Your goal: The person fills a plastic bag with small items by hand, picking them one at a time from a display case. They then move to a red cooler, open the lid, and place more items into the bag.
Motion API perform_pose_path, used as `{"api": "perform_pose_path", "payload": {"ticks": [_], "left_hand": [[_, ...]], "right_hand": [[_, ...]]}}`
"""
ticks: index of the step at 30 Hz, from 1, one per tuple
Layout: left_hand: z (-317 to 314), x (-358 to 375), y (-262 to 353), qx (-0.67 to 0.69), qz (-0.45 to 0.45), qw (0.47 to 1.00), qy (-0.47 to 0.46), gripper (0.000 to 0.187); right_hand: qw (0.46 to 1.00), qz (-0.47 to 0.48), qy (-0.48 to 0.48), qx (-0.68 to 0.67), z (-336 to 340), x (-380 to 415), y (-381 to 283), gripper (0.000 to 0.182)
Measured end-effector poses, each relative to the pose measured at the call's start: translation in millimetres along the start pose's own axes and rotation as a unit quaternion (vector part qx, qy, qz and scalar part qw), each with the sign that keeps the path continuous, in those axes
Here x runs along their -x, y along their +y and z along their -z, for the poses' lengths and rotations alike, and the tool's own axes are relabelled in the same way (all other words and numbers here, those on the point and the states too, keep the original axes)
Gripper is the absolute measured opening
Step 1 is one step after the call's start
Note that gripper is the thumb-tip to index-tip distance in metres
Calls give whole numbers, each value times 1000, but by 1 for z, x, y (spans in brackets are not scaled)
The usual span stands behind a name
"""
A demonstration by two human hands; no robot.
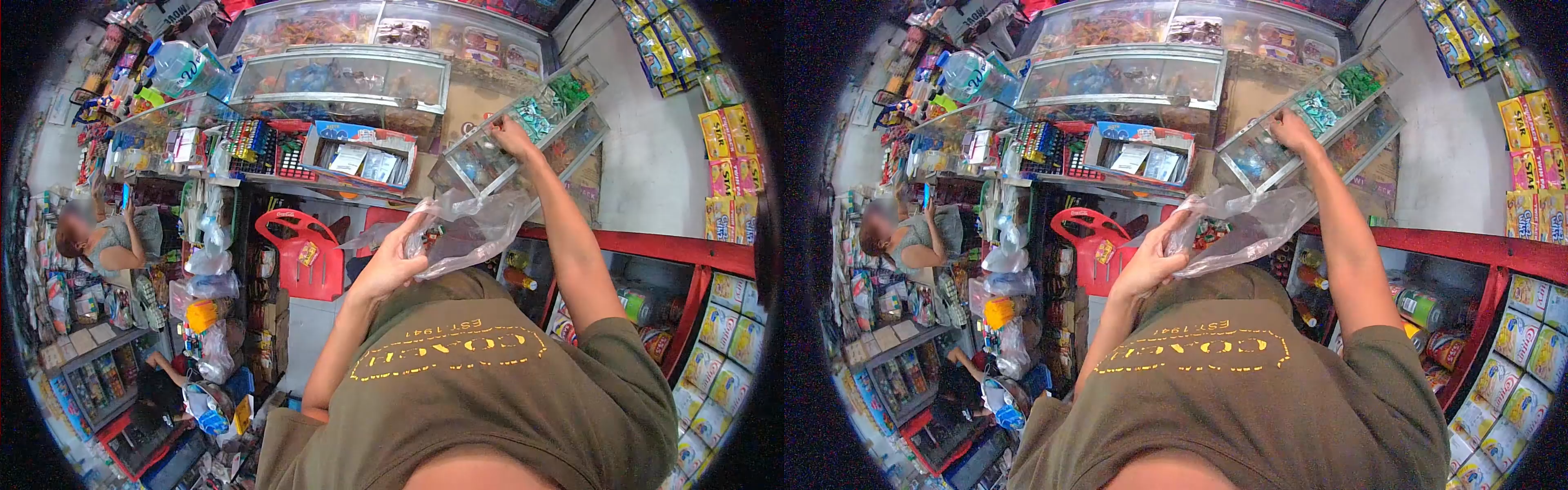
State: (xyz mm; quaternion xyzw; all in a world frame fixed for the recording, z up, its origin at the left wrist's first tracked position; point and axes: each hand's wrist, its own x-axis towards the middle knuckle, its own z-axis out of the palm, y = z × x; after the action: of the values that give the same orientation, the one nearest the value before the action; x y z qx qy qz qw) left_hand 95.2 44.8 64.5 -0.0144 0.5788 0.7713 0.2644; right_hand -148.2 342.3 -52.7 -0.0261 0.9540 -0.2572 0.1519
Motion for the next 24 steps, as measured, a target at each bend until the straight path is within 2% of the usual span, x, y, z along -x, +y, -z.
{"api": "perform_pose_path", "payload": {"ticks": [2, 3, 5, 6, 8, 11, 15, 18, 20, 22, 24], "left_hand": [[3, -2, -7, 4, -1, 1000, -1, 83], [3, -2, -8, 8, -3, 1000, -4, 83], [3, -3, -6, 8, -14, 1000, -4, 82], [3, -3, -4, 5, -24, 1000, -6, 82], [0, -1, 5, 5, -11, 1000, -4, 82], [0, -1, 6, 6, -5, 1000, -1, 81], [-1, -5, 5, 5, -29, 1000, 9, 80], [2, -5, 8, -3, 2, 1000, -4, 79], [0, -4, 15, 1, 6, 1000, -6, 79], [0, -6, 14, 4, 10, 1000, -6, 79], [1, -10, 5, -2, -31, 999, -8, 79]], "right_hand": [[997, -17, 4, -77, -2, -5, 1, 50], [997, -15, 3, -76, -9, -14, 10, 50], [996, -24, 63, -50, -25, -33, 34, 51], [997, -23, 62, -49, -21, -28, 27, 51], [999, -5, -44, -31, -5, -12, 7, 55], [999, -37, -36, -13, -9, -19, 9, 55], [995, -11, -72, -67, 7, -17, 5, 57], [993, -32, -101, -54, 4, -18, 4, 59], [999, 3, -40, 10, -9, -24, 17, 65], [998, -6, -47, 43, -9, -22, 12, 66], [996, -17, -53, 76, -6, -18, 8, 67]]}}
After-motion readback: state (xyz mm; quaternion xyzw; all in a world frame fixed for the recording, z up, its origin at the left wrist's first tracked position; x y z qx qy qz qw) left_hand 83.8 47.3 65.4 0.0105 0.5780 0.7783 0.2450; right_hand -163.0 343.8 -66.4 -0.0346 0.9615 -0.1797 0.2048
